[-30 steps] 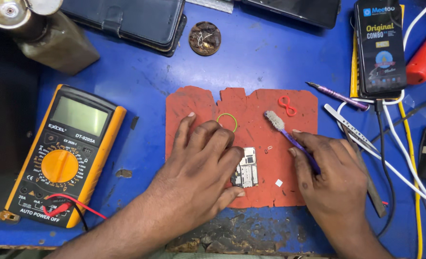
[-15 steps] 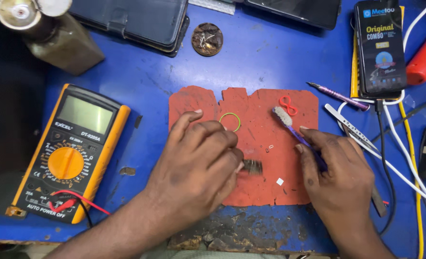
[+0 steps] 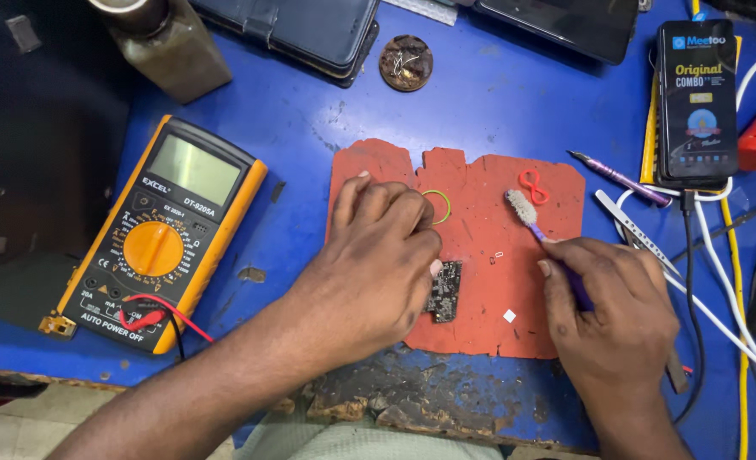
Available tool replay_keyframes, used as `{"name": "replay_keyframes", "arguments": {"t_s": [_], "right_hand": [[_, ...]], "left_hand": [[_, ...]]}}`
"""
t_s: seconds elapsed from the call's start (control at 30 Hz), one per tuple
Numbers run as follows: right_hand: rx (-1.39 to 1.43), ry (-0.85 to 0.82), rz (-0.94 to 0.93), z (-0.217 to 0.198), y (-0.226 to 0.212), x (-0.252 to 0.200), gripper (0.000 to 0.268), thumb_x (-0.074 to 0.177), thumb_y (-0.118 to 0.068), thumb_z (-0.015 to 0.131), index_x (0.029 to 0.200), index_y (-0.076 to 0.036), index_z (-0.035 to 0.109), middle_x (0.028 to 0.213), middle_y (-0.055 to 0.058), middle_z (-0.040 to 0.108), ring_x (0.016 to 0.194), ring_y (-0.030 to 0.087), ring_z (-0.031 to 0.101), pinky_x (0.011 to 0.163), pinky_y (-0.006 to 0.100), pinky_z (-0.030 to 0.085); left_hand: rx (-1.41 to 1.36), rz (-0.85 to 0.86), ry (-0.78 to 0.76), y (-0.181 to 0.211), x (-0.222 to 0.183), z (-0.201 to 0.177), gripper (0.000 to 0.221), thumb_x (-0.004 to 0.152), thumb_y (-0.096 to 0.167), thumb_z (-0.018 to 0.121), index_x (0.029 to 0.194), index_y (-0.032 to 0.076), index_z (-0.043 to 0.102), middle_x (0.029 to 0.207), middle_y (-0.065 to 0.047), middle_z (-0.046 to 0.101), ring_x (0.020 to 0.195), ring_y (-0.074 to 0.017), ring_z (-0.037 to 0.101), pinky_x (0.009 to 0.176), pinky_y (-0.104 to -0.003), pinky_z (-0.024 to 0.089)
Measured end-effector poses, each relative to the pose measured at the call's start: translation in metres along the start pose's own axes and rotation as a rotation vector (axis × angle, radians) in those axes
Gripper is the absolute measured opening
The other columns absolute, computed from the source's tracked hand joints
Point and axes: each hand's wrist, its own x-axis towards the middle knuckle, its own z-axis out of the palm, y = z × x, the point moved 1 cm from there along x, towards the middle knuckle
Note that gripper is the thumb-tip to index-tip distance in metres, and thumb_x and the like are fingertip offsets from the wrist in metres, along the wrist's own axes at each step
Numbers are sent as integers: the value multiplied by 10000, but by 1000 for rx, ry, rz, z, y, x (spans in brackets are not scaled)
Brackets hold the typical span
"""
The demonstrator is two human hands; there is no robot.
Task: The person tests a circuit board with a multimeter by applying probes to various points on the board and observing the readings on the digital display.
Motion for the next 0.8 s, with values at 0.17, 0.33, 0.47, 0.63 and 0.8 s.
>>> {"name": "replay_keyframes", "arguments": {"t_s": [0.17, 0.33, 0.47, 0.63, 0.8], "right_hand": [[123, -39, -29, 2, -4, -3, 189, 895, -13, 815, 1056, -69, 733, 1021, 61, 726, 929, 236, 682, 823, 327, 538], [179, -76, -68, 5, -9, 0, 196, 820, -24, 831, 987, -45, 731, 976, 71, 729, 889, 250, 684, 803, 358, 541], [202, -84, -62, 4, -9, 0, 200, 819, -26, 830, 992, -41, 731, 968, 76, 729, 871, 246, 684, 780, 349, 541], [193, -59, -49, 3, -6, 0, 189, 833, -18, 820, 996, -41, 729, 964, 79, 727, 866, 246, 681, 789, 349, 545], [179, -72, -32, 3, -4, 0, 169, 835, -8, 815, 980, -39, 733, 924, 68, 721, 844, 239, 680, 770, 354, 534]], "left_hand": [[12, 6, 24, 1, 2, 5, 153, 847, 132, 702, 957, 31, 671, 1186, -151, 535, 1239, -345, 474, 1150, -632, 267], [49, -7, 38, 2, 4, 3, 183, 830, 145, 728, 977, 47, 678, 1211, -141, 538, 1254, -346, 470, 1159, -625, 265], [-70, 15, 24, 3, 3, -1, 173, 856, 190, 757, 954, 76, 671, 1197, -109, 544, 1253, -329, 476, 1144, -620, 271], [-142, 145, 103, 6, -3, -13, 147, 907, 189, 782, 942, 93, 677, 1192, -32, 566, 1249, -257, 496, 1173, -590, 330], [-78, 321, -55, 10, -5, -17, 140, 708, 65, 721, 841, 87, 683, 1249, -79, 579, 1260, -308, 504, 1168, -638, 323]]}}
